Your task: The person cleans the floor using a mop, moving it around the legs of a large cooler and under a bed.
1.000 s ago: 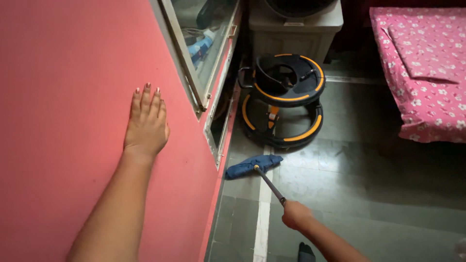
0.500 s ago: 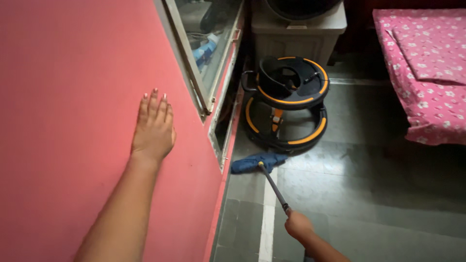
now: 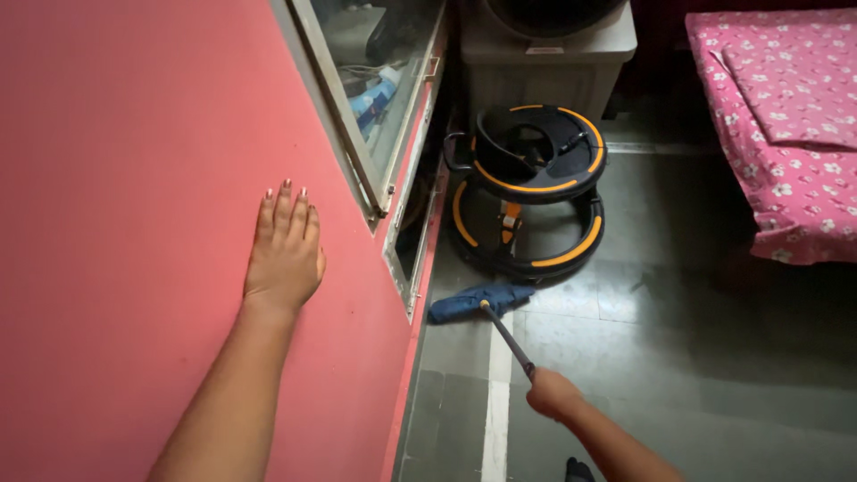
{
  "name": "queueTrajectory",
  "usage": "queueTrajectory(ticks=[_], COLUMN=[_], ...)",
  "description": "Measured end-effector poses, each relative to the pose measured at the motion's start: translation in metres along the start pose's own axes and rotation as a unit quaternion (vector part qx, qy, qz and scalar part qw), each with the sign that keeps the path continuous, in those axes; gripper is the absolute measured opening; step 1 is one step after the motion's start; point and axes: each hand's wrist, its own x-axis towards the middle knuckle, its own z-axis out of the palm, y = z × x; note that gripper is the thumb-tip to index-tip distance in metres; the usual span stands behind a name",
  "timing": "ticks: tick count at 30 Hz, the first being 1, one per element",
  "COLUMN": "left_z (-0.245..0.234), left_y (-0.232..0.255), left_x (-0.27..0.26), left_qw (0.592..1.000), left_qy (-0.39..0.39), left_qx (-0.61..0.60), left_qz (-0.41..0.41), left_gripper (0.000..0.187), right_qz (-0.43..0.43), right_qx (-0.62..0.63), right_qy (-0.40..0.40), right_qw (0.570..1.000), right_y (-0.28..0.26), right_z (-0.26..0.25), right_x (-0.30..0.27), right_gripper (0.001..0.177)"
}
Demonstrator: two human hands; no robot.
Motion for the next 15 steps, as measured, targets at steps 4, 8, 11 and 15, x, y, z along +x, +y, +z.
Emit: queueTrajectory(ticks=[4, 8, 11, 15], left_z=[-0.001, -0.002, -0.003, -0.007], left_y=[-0.002, -0.003, -0.004, -0.006], left_x=[-0.001, 0.001, 0.001, 0.002], left_qw=[1.0, 1.0, 1.0, 0.999], left_qy=[-0.003, -0.008, -0.02, -0.045], left_qx=[-0.013, -0.01, -0.015, -0.012], left_qz=[0.01, 0.007, 0.01, 0.015], left_gripper=[0.062, 0.063, 0.063, 0.063], right_qz=[0.013, 0.041, 0.032, 0.017], right_qx=[-0.025, -0.005, 0.013, 0.01], right_qy=[0.025, 0.002, 0.019, 0.027], right_qw=[0.999, 0.999, 0.999, 0.999], right_y=[0.017, 0.019, 0.009, -0.011], right_z=[0.03, 0.041, 0.042, 0.025], right_x=[-0.028, -0.042, -0.027, 0.004], right_gripper=[0.04, 0.047, 0.043, 0.038])
